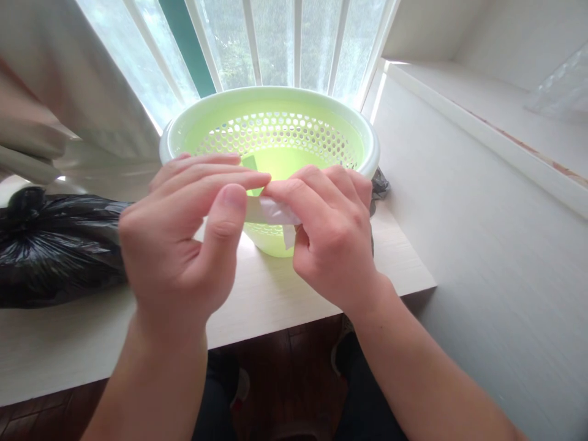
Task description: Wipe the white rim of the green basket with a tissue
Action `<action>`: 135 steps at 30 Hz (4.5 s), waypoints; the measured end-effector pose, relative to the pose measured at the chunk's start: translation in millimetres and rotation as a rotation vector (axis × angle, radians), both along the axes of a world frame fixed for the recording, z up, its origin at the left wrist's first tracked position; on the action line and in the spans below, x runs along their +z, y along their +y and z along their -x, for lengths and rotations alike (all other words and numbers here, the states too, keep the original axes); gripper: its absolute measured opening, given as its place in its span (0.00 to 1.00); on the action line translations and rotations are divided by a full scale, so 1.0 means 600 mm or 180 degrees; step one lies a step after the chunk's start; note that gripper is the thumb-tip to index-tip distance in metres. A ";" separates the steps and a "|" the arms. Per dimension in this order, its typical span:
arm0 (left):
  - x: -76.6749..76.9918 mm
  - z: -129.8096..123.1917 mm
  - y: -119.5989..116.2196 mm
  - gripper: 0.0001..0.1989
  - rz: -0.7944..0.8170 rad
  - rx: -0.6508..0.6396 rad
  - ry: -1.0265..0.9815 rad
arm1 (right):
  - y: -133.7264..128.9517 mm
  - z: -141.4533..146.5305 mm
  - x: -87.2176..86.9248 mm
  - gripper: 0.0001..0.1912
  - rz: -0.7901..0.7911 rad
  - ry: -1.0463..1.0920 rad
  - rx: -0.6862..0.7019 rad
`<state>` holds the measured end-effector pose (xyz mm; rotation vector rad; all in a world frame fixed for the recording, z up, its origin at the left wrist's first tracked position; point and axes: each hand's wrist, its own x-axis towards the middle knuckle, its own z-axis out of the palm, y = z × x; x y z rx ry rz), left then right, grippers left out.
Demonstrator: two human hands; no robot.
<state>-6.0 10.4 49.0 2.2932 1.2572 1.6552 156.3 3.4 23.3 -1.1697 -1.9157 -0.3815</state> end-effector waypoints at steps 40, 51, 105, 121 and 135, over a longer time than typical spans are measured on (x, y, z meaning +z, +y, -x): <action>-0.057 -0.001 0.035 0.17 -0.0637 0.0490 0.0390 | 0.027 -0.056 -0.005 0.12 -0.0223 0.0007 0.0568; -0.056 -0.001 0.038 0.16 -0.0786 0.0404 0.0354 | 0.032 -0.069 0.000 0.10 -0.0191 0.0008 0.0733; -0.056 -0.002 0.046 0.10 -0.0903 0.0322 0.0439 | 0.024 -0.063 0.025 0.17 0.0024 0.0307 0.1180; -0.062 0.005 0.053 0.14 -0.0960 0.0204 0.0397 | 0.049 -0.088 0.005 0.16 -0.0176 0.0264 0.1262; -0.060 0.012 0.057 0.16 -0.0966 0.0041 0.0391 | 0.054 -0.095 0.001 0.14 -0.0199 0.0272 0.1242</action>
